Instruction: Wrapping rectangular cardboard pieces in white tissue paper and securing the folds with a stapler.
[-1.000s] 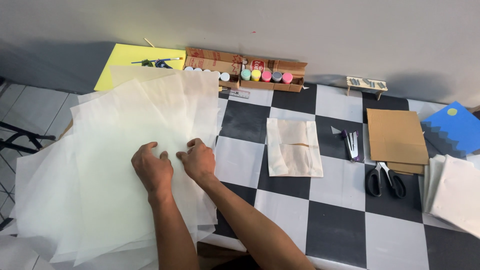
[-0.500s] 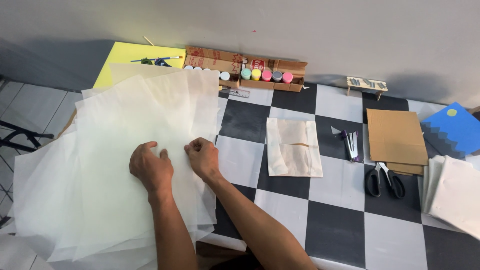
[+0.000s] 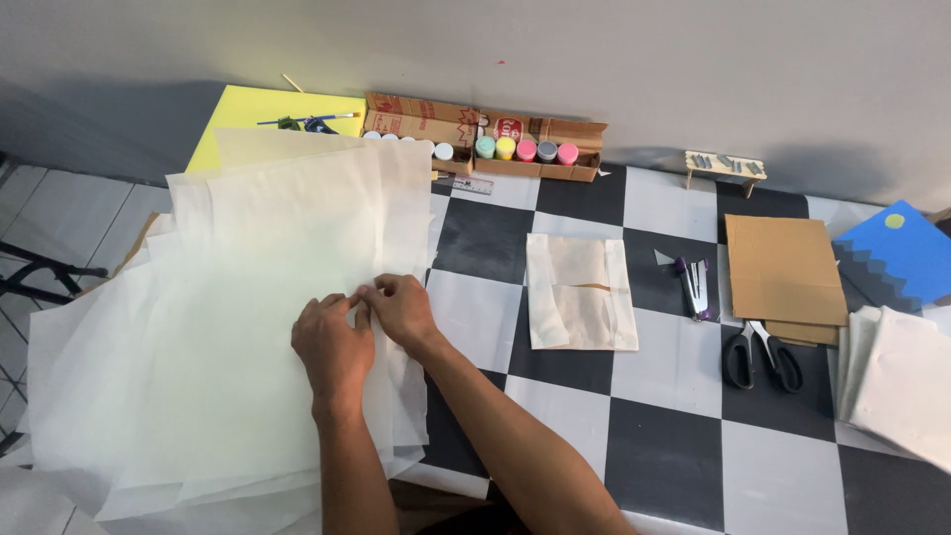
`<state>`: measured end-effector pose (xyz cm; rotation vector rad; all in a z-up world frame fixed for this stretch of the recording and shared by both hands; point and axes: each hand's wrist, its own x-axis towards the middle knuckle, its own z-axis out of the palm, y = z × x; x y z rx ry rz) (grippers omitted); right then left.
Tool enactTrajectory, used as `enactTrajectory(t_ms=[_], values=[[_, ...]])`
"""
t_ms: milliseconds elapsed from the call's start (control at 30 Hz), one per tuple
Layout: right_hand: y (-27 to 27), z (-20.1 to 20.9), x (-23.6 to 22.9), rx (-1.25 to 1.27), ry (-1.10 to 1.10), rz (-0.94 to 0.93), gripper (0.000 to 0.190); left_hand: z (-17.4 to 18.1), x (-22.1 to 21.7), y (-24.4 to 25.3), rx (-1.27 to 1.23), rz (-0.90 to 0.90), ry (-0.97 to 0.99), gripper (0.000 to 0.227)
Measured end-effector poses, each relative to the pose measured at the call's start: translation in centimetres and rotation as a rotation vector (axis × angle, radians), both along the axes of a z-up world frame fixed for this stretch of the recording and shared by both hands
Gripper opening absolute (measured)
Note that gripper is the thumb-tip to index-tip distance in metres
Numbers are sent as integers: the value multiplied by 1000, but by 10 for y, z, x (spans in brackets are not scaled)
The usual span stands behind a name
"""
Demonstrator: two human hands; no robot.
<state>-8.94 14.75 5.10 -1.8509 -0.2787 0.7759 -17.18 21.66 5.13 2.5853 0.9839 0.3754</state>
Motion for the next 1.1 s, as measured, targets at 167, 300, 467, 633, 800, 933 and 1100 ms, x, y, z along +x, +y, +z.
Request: enactTrajectory(t_ms=[167, 300, 467, 633, 800, 933, 1100], values=[[-10, -57, 21, 75, 31, -161, 26, 44, -18, -10, -42, -37, -203, 24], [-47, -33, 45, 48, -149, -270, 33, 34, -22, -2, -67, 113, -209, 40], [-127, -4, 74, -220, -300, -282, 29, 22, -1, -30, 33, -40, -145, 45], [-189, 54, 74, -413, -299, -257, 36, 44, 34, -101, -168, -316, 248, 48], [-244, 55, 89, -795, -312, -400, 58, 34, 47, -122, -257, -382, 414, 65], [-257, 19, 104, -775, -317, -372, 72, 36, 55, -124, -281, -379, 400, 66], [-265, 7, 105, -572, -294, -482, 53, 36, 55, -131, -288, -408, 423, 64]])
